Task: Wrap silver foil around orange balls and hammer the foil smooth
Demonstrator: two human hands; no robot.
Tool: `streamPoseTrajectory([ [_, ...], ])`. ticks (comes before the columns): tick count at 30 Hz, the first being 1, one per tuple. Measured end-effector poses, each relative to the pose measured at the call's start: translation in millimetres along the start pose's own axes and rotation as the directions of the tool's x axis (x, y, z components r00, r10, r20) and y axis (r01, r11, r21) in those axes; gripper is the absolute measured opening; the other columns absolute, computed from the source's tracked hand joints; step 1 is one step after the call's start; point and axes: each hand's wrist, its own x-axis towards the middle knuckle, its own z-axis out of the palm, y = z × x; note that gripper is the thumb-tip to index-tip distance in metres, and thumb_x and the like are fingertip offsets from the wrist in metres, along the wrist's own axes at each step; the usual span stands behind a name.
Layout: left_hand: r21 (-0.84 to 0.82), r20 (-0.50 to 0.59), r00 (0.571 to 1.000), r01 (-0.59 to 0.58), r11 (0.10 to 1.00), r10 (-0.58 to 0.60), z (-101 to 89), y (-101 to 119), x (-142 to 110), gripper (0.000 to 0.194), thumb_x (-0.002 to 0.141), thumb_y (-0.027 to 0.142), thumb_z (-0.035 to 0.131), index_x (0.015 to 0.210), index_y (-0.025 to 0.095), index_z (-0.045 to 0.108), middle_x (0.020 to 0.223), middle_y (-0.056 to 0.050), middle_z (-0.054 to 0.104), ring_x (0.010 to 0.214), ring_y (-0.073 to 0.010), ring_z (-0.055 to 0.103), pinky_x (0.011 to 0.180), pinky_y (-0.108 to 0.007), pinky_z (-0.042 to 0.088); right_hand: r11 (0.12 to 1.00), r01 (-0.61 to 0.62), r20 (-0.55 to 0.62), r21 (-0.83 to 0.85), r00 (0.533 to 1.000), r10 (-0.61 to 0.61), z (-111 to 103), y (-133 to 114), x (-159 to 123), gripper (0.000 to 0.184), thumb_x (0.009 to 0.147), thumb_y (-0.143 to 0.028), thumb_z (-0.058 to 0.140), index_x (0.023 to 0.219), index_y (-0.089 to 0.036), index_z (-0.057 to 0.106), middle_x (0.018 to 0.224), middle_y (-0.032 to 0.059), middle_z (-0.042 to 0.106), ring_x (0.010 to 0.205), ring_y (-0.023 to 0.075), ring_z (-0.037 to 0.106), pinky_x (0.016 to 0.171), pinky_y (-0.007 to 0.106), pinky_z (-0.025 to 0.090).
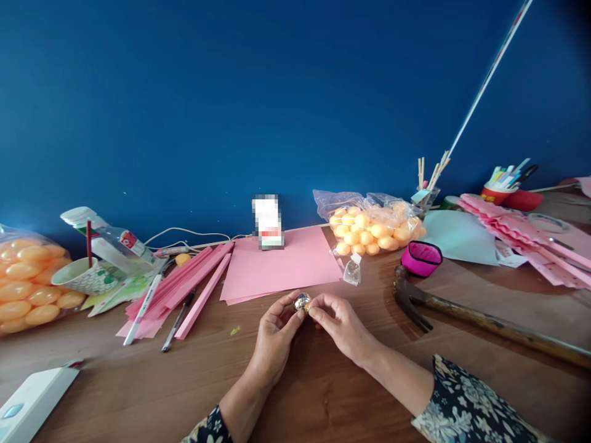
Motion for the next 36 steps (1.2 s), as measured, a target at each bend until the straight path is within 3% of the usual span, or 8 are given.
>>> streamPoseTrajectory([
  [36,0.011,-0.007,1.000,-0.012,1.000,0.012,2.7,2.2,-0.7,0.035,0.071,0.022,0.067,0.105,0.017,0.059,0.108,-0.008,0.065,0.104,-0.0221,0.058,0.094,-0.036,0.042,1.000,-0.013,-0.016,-0.014,1.000,0.012,0.7,-2.4,-0.8,0.021,0.081,-0.037,0.052,0.076,-0.017,0.057,0.065,-0.0009,0.055,0.061,0.0123,0.049,0.059,0.024,0.042],
])
